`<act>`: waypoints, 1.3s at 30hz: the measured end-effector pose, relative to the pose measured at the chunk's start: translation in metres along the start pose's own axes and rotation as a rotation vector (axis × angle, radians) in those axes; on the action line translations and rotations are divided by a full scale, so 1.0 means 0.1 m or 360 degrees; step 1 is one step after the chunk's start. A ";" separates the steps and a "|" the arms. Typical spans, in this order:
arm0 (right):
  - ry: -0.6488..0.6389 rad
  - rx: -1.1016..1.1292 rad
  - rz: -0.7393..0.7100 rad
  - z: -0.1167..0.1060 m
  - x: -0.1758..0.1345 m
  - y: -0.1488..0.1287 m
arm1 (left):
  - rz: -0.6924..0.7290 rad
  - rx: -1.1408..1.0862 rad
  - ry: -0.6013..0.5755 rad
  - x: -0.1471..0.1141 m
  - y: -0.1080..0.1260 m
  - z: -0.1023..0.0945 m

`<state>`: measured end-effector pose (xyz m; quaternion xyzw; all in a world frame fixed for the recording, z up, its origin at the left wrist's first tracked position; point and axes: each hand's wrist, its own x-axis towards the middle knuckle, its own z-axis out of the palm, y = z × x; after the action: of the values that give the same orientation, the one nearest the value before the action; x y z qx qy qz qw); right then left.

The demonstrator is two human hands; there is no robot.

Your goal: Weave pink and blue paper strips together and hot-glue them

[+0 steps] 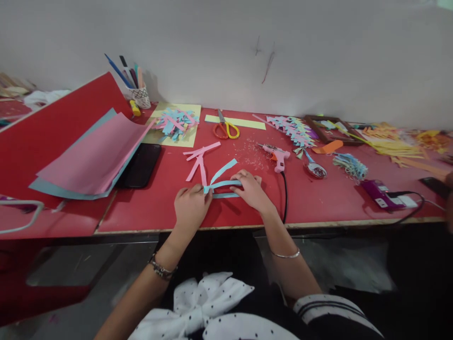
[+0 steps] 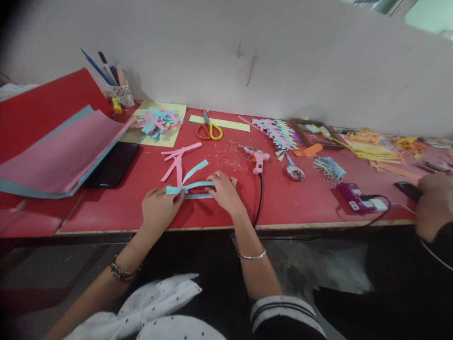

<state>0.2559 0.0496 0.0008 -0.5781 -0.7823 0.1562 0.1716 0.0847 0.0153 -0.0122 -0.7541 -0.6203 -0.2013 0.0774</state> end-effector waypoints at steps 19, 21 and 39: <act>-0.0244 0.1367 0.0109 -0.08 0.05 -0.17 | 0.0000 0.0004 0.0085 0.00 0.01 -0.02; -0.0356 0.1445 0.0035 -0.05 0.03 -0.21 | -0.0003 0.0000 0.0070 0.00 0.00 -0.01; -0.0467 0.1639 0.0013 0.11 0.14 -0.27 | -0.0048 -0.0089 0.0108 0.02 0.02 -0.01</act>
<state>0.2242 0.0547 0.0045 -0.3942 -0.6179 0.5997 0.3211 0.0869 0.0169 -0.0104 -0.7394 -0.6226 -0.2451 0.0741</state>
